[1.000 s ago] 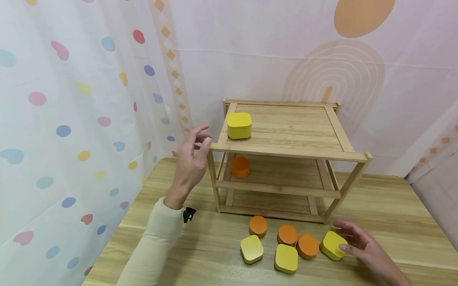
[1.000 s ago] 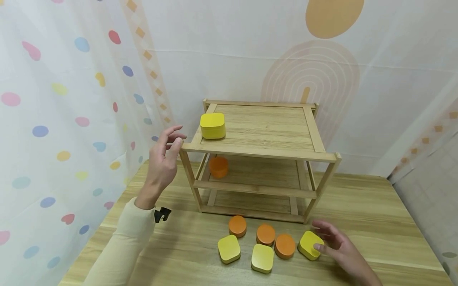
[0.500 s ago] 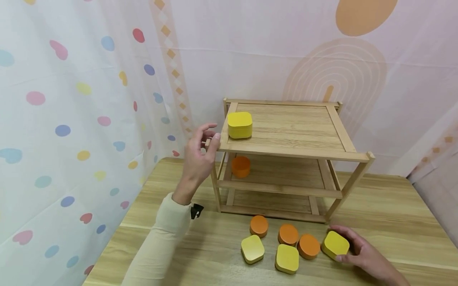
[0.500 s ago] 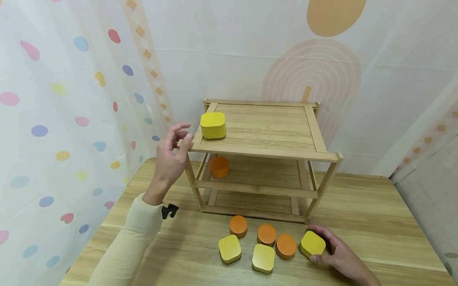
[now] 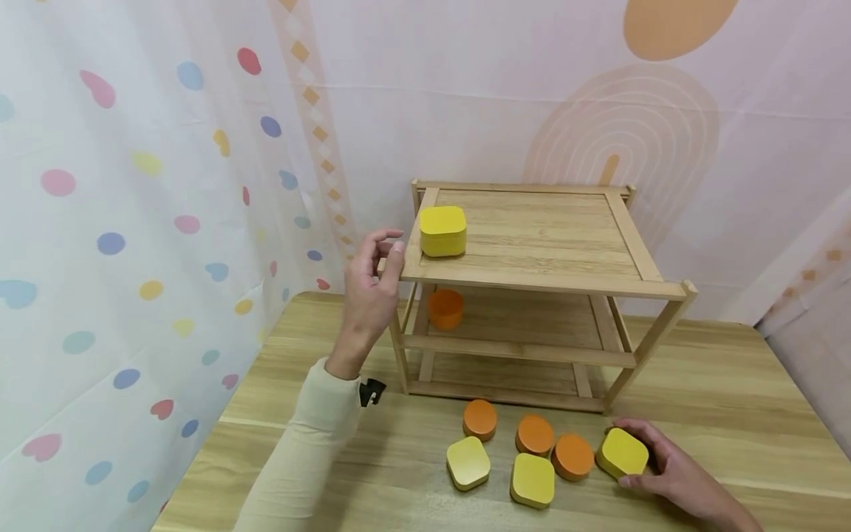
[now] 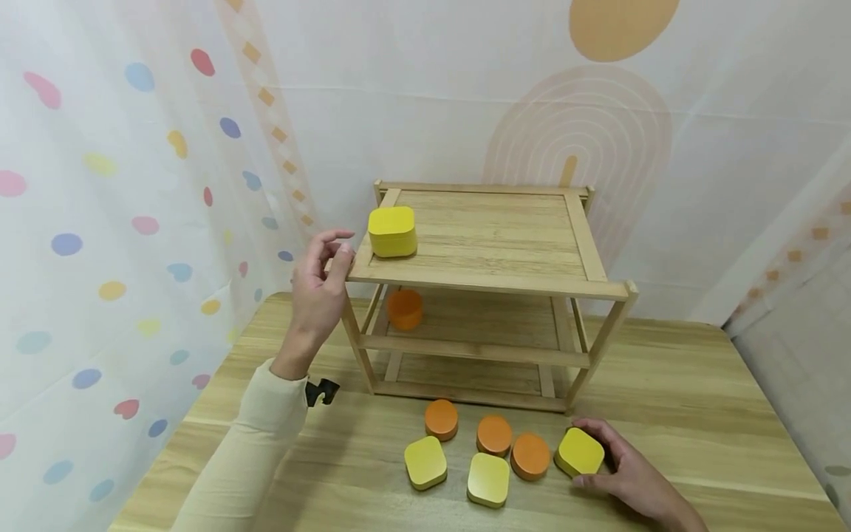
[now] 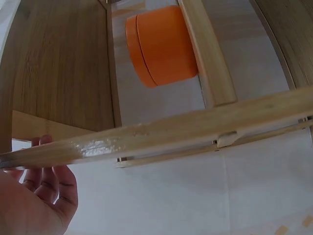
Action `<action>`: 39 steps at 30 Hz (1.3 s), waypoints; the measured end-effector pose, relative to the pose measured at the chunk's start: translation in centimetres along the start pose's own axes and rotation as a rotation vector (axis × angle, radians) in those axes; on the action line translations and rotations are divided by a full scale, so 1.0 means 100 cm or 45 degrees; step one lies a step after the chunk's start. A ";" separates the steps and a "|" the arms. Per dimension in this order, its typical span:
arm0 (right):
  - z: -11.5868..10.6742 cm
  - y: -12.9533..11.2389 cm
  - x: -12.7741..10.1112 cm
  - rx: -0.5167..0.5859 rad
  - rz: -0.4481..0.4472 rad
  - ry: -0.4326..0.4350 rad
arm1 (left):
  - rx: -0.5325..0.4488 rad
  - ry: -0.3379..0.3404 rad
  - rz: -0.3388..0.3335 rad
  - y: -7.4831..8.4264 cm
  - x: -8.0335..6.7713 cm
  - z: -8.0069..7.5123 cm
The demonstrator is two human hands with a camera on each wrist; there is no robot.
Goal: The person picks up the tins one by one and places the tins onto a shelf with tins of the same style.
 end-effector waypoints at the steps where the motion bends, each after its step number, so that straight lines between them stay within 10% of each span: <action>1: 0.000 0.000 0.000 0.006 -0.001 -0.001 | -0.007 -0.001 -0.005 0.000 0.000 0.001; 17: -0.002 0.005 0.001 0.027 0.026 -0.042 | -0.240 -0.045 -0.150 -0.006 -0.006 0.011; 39: -0.003 0.004 0.000 0.058 -0.034 0.031 | -0.222 0.005 -0.086 -0.005 -0.007 0.012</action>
Point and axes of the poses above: each hand's wrist, its own x-axis towards the middle knuckle, its own z-axis out of the palm, y = z × x, the point moved 3 cm from there along x, towards the middle knuckle, and after that the axes turned 4 degrees about -x, right-handed, at the moved point
